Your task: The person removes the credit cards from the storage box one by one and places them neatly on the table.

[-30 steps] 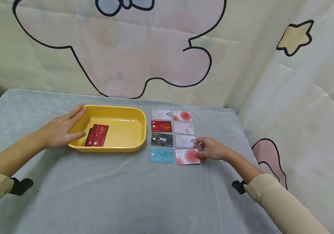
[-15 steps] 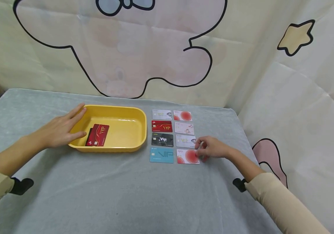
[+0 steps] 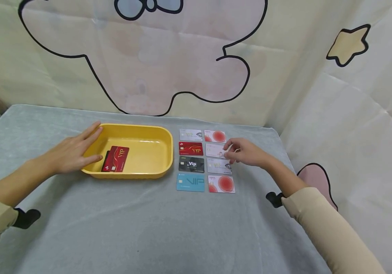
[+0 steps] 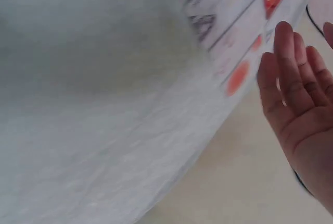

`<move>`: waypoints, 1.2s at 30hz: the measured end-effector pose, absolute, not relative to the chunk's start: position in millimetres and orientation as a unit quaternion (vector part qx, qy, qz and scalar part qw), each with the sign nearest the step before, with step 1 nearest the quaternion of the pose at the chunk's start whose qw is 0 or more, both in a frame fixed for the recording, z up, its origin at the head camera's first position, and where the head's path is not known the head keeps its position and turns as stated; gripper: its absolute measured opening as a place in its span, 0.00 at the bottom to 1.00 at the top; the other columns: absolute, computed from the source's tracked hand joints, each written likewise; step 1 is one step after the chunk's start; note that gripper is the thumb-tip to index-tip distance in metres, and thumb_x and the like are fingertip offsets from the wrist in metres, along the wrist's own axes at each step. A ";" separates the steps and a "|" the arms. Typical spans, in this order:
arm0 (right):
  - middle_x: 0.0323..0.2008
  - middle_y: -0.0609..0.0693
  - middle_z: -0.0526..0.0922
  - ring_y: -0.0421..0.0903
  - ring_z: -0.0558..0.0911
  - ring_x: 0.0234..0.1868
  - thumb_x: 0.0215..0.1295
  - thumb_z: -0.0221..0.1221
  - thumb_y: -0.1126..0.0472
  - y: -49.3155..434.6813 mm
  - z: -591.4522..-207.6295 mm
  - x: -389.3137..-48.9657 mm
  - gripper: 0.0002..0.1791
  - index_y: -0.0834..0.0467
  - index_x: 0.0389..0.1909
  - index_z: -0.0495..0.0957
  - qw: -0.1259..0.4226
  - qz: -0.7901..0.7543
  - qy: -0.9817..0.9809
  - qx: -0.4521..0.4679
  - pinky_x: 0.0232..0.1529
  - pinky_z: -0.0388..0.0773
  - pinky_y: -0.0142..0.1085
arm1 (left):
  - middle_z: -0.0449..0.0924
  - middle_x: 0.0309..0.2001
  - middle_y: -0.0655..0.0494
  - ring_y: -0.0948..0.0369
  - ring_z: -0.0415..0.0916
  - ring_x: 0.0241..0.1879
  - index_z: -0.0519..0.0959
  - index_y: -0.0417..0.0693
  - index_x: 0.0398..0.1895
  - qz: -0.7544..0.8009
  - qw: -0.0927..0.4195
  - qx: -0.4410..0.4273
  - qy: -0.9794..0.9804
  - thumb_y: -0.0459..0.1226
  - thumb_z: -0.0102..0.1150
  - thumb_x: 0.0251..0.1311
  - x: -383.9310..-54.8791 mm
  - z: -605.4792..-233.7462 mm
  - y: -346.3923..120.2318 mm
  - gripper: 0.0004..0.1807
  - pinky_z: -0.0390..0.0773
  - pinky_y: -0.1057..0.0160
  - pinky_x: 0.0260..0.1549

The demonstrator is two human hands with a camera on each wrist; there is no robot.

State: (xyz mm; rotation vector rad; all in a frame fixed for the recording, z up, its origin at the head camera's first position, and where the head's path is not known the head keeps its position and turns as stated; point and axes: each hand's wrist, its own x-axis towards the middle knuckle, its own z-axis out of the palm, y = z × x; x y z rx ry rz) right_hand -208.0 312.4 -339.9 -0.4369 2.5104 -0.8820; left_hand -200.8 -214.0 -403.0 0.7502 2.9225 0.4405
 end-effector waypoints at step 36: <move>0.62 0.55 0.77 0.47 0.77 0.61 0.65 0.64 0.48 120.6 -329.8 -258.8 0.36 0.58 0.70 0.67 0.292 -0.304 0.867 -0.267 0.60 0.75 0.39 | 0.37 0.80 0.41 0.35 0.61 0.68 0.46 0.35 0.78 0.137 0.054 0.245 0.958 0.53 0.53 0.66 -200.1 -402.4 -213.6 0.48 0.62 0.30 0.59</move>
